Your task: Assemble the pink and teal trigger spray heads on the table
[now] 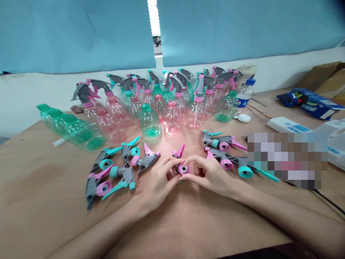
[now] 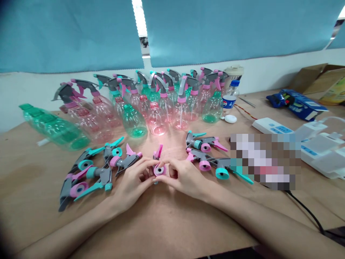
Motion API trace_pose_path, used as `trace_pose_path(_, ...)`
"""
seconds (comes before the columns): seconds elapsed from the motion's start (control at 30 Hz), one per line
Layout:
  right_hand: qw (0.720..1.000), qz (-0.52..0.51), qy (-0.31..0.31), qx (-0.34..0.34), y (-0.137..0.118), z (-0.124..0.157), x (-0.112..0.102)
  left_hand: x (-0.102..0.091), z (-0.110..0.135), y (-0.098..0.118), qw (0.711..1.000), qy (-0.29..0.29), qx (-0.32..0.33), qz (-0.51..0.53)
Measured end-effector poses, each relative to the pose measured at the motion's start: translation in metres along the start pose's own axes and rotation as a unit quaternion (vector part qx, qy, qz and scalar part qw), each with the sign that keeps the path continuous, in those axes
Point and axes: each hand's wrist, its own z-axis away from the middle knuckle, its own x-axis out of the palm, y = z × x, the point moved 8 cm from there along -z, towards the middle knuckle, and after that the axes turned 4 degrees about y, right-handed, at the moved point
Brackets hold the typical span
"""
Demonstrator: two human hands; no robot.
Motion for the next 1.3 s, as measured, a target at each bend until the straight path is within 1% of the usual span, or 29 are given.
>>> trace_pose_path(0.13, 0.999, 0.014, -0.029, 0.008, 0.000, -0.001, 0.002, 0.003, 0.001, 0.001, 1.000, -0.016, 0.010, -0.002)
trace_pose_path(0.33, 0.997, 0.031, -0.062, -0.043, -0.012, -0.004, 0.004, 0.003, 0.002, 0.000, 1.000, -0.015, -0.002, 0.002)
trace_pose_path(0.57, 0.994, 0.070, -0.057, -0.054, -0.019, -0.006, 0.003, 0.006, 0.001, 0.005, 1.000, -0.025, 0.017, 0.000)
trace_pose_path(0.73, 0.992, 0.080, -0.043, -0.082, -0.019, -0.003, 0.004, 0.008, 0.001, 0.005, 0.999, -0.034, 0.011, 0.015)
trace_pose_path(0.83, 0.996, 0.065, -0.032, -0.054, -0.013, -0.001, 0.004, 0.006, 0.001, 0.004, 1.000, -0.023, 0.000, 0.015)
trace_pose_path(0.97, 0.999, -0.005, -0.039, 0.012, -0.004, -0.001, 0.006, 0.002, 0.002, 0.000, 1.000, -0.009, -0.016, 0.013)
trace_pose_path(1.03, 0.998, -0.036, -0.039, 0.035, -0.003, -0.001, 0.006, 0.001, 0.002, -0.001, 1.000, -0.004, -0.017, 0.009)
trace_pose_path(1.3, 0.993, -0.088, -0.025, 0.073, -0.006, 0.000, 0.001, -0.001, 0.002, -0.003, 1.000, 0.010, -0.021, 0.014)
